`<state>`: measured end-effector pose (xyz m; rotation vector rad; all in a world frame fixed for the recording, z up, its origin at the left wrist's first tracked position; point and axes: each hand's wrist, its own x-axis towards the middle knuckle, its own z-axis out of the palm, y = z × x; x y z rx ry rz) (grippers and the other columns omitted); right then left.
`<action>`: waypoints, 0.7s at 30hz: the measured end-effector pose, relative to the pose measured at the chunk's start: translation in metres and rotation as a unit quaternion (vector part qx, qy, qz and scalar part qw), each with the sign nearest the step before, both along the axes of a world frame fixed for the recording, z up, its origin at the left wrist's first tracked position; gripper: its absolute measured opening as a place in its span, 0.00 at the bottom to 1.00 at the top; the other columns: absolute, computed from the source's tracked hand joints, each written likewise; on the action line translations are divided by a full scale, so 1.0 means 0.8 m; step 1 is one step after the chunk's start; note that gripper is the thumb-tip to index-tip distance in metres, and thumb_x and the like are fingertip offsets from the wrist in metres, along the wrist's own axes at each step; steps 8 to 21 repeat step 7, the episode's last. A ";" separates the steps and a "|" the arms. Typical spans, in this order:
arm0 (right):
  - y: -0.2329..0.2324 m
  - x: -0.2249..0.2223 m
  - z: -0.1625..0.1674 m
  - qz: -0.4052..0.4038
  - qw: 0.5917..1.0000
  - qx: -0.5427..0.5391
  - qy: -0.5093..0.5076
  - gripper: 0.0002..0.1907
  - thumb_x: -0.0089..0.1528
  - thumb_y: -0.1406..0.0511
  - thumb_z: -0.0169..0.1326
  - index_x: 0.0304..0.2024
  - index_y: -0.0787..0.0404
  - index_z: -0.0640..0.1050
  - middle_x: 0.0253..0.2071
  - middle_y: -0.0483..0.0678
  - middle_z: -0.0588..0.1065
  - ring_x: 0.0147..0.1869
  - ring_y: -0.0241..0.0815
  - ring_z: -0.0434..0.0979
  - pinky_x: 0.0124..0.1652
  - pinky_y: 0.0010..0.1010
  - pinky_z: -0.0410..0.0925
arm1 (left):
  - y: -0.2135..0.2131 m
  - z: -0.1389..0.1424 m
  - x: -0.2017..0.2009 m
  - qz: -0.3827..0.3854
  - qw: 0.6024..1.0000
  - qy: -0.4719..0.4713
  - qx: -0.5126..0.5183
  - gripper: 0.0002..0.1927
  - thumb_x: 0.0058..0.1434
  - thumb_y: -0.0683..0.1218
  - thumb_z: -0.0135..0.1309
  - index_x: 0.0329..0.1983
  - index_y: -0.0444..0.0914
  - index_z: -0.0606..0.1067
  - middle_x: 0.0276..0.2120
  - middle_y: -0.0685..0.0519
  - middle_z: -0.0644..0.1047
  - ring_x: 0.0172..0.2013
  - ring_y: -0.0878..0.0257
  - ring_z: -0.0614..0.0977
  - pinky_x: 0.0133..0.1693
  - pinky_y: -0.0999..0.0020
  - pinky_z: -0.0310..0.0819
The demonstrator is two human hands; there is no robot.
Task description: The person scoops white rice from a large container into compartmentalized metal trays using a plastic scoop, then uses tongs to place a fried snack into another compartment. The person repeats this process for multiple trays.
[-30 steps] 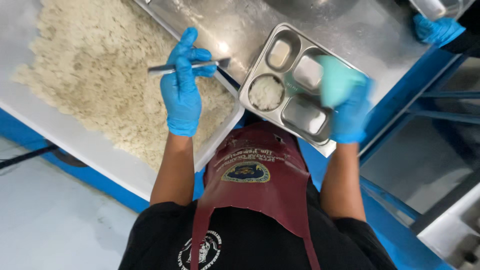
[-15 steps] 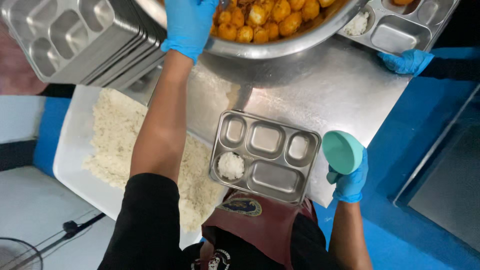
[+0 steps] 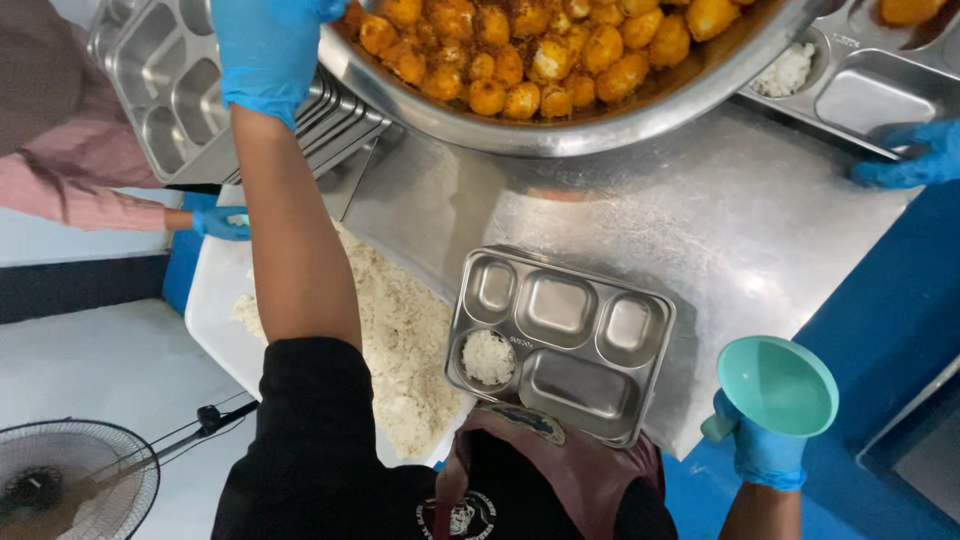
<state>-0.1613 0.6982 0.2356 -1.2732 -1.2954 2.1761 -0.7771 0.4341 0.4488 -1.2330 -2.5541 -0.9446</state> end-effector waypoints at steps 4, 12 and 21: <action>-0.004 -0.009 -0.007 0.018 0.999 0.040 0.007 0.12 0.62 0.74 0.52 0.49 0.64 0.73 0.32 0.47 0.72 0.29 0.39 0.71 0.25 0.30 0.64 | 0.013 -0.023 0.008 0.003 0.986 -0.160 0.051 0.10 0.75 0.45 0.58 0.43 0.32 0.77 0.32 0.46 0.78 0.33 0.55 0.79 0.38 0.60 0.75; -0.004 -0.016 0.005 0.054 0.996 -0.004 -0.069 0.16 0.56 0.74 0.53 0.47 0.62 0.74 0.26 0.49 0.71 0.19 0.42 0.69 0.16 0.33 0.62 | 0.013 -0.062 -0.013 -0.027 0.997 0.029 -0.073 0.11 0.74 0.46 0.58 0.44 0.31 0.78 0.34 0.42 0.81 0.33 0.49 0.81 0.36 0.54 0.74; -0.004 -0.016 0.005 0.054 0.996 -0.004 -0.069 0.16 0.56 0.74 0.53 0.47 0.62 0.74 0.26 0.49 0.71 0.19 0.42 0.69 0.16 0.33 0.62 | 0.013 -0.062 -0.013 -0.027 0.997 0.029 -0.073 0.11 0.74 0.46 0.58 0.44 0.31 0.78 0.34 0.42 0.81 0.33 0.49 0.81 0.36 0.54 0.74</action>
